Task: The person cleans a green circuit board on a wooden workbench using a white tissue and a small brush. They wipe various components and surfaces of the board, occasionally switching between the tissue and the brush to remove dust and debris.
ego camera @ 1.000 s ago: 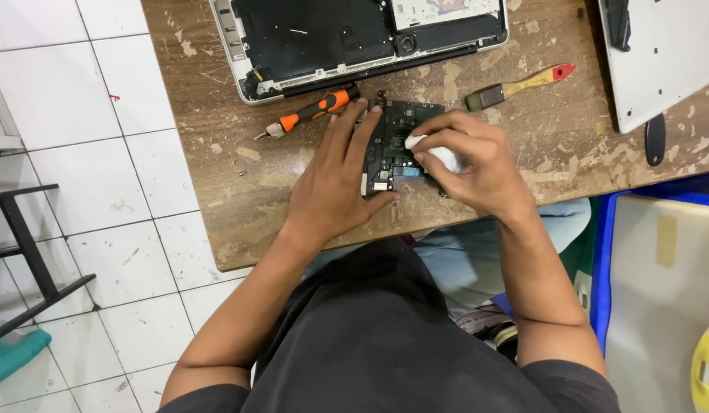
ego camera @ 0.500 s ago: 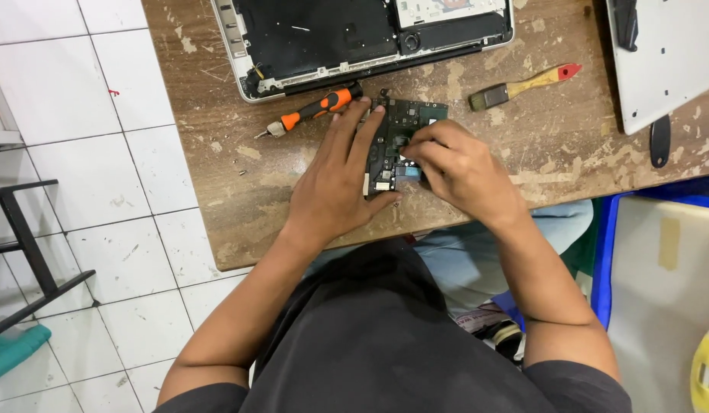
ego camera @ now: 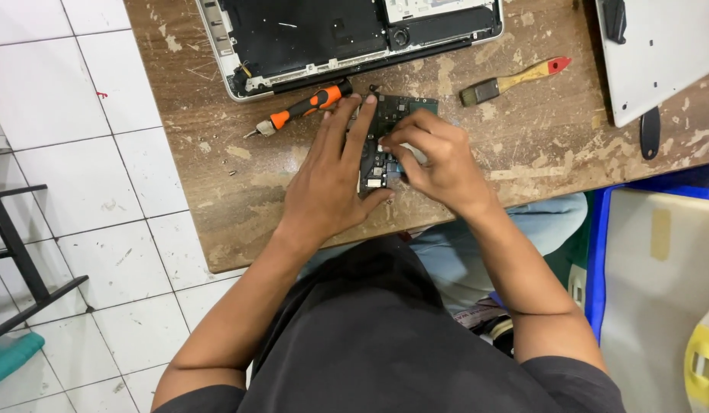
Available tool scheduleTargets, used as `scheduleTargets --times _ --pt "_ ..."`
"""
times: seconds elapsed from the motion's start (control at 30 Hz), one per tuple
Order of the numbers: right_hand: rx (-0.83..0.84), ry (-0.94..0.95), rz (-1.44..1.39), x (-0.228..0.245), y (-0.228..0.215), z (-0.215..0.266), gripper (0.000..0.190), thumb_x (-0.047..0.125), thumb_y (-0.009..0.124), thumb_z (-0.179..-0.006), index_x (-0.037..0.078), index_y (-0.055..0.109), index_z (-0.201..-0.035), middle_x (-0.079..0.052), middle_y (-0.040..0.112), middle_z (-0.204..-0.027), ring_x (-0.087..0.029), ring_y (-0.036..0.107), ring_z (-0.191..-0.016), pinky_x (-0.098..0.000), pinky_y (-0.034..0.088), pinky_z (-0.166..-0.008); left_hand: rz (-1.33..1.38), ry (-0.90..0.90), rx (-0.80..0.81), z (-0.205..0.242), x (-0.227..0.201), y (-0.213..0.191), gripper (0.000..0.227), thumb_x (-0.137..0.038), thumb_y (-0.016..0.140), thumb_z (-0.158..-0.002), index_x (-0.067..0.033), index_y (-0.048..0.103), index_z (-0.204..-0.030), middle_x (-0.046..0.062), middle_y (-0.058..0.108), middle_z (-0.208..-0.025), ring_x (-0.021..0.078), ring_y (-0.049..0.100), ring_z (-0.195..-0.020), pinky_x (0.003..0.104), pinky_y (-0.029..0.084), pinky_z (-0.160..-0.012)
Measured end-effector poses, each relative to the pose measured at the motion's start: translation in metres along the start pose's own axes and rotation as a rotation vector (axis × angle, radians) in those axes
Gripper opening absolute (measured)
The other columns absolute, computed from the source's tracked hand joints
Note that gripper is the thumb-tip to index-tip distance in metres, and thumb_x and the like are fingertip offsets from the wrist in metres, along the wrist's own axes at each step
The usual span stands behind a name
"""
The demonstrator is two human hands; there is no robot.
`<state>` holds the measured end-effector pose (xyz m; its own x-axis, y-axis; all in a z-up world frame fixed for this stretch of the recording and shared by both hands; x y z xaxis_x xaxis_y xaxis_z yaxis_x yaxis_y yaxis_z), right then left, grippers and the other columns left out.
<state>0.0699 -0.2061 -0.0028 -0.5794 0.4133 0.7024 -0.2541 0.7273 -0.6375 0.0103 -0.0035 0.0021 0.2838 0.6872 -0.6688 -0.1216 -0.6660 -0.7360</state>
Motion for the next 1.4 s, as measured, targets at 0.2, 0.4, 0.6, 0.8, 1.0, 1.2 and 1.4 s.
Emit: scheduleTargets --times 0.2,0.4,0.6,0.8,1.0,1.2,1.4 --pt "-0.103 0.073 -0.202 -0.012 -0.004 0.003 0.006 0.001 0.088 -0.096 0.006 0.084 -0.099 -0.012 0.076 -0.096 -0.031 0.077 -0.087 -0.0390 0.058 -0.078 0.071 -0.007 -0.037 0.001 0.000 -0.003 0.140 -0.032 0.110 -0.072 -0.0045 0.021 -0.176 0.030 0.042 -0.167 0.0534 0.047 -0.155 0.057 0.035 -0.134" --pt "-0.148 0.106 -0.222 -0.014 -0.020 0.006 0.003 -0.003 0.084 -0.103 -0.001 0.083 -0.105 -0.019 0.075 -0.098 -0.032 0.073 -0.088 -0.0416 0.057 -0.083 0.064 -0.011 -0.055 0.001 0.002 0.002 0.140 -0.037 0.110 -0.073 -0.0079 0.021 -0.177 0.027 0.042 -0.169 0.0523 0.048 -0.155 0.055 0.035 -0.135" --pt "0.025 0.051 -0.006 0.010 -0.025 0.003 0.005 -0.007 0.079 -0.101 -0.003 0.082 -0.102 -0.022 0.076 -0.095 -0.044 0.075 -0.087 -0.0480 0.059 -0.078 0.072 -0.004 -0.054 0.000 0.000 -0.002 0.138 -0.033 0.110 -0.073 -0.0069 0.023 -0.176 0.029 0.043 -0.167 0.0537 0.049 -0.153 0.057 0.037 -0.134" --pt "0.043 -0.030 0.098 -0.004 -0.012 0.010 0.005 -0.005 0.079 -0.100 0.000 0.080 -0.099 -0.017 0.072 -0.094 -0.037 0.072 -0.085 -0.0439 0.059 -0.079 0.074 -0.009 -0.045 -0.002 0.000 0.000 0.141 -0.034 0.111 -0.070 -0.0060 0.024 -0.176 0.030 0.043 -0.168 0.0541 0.048 -0.154 0.057 0.036 -0.134" --pt "-0.022 -0.024 0.148 -0.008 0.003 0.013 0.007 -0.001 0.083 -0.098 0.005 0.080 -0.097 -0.012 0.073 -0.095 -0.035 0.074 -0.084 -0.0438 0.059 -0.077 0.068 0.004 -0.062 -0.001 -0.001 0.000 0.141 -0.032 0.112 -0.068 -0.0058 0.025 -0.176 0.028 0.044 -0.167 0.0537 0.047 -0.155 0.057 0.036 -0.134" --pt "-0.126 0.050 0.074 -0.001 0.007 0.011 0.011 -0.001 0.084 -0.096 0.010 0.083 -0.095 -0.009 0.075 -0.092 -0.032 0.074 -0.080 -0.0423 0.059 -0.077 0.064 0.008 -0.068 0.002 0.005 0.007 0.145 -0.032 0.113 -0.066 -0.0068 0.023 -0.177 0.027 0.043 -0.168 0.0522 0.048 -0.155 0.057 0.037 -0.134" --pt "-0.317 0.167 -0.226 -0.012 -0.013 0.010 0.004 0.006 0.085 -0.105 0.002 0.083 -0.105 -0.013 0.074 -0.095 -0.025 0.071 -0.088 -0.0381 0.056 -0.086 0.115 0.015 -0.108 0.005 0.005 0.007 0.140 -0.031 0.112 -0.069 -0.0067 0.025 -0.176 0.027 0.044 -0.167 0.0522 0.048 -0.154 0.056 0.034 -0.135"
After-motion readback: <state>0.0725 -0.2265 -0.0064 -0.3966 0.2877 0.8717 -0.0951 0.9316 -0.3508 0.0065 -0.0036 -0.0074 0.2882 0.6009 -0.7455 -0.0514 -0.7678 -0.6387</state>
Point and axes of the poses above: each hand's wrist, its own z-axis away from the middle knuckle, its own y-axis out of the palm, x = y × z, the point moved 1 cm from there along -z, towards the middle knuckle
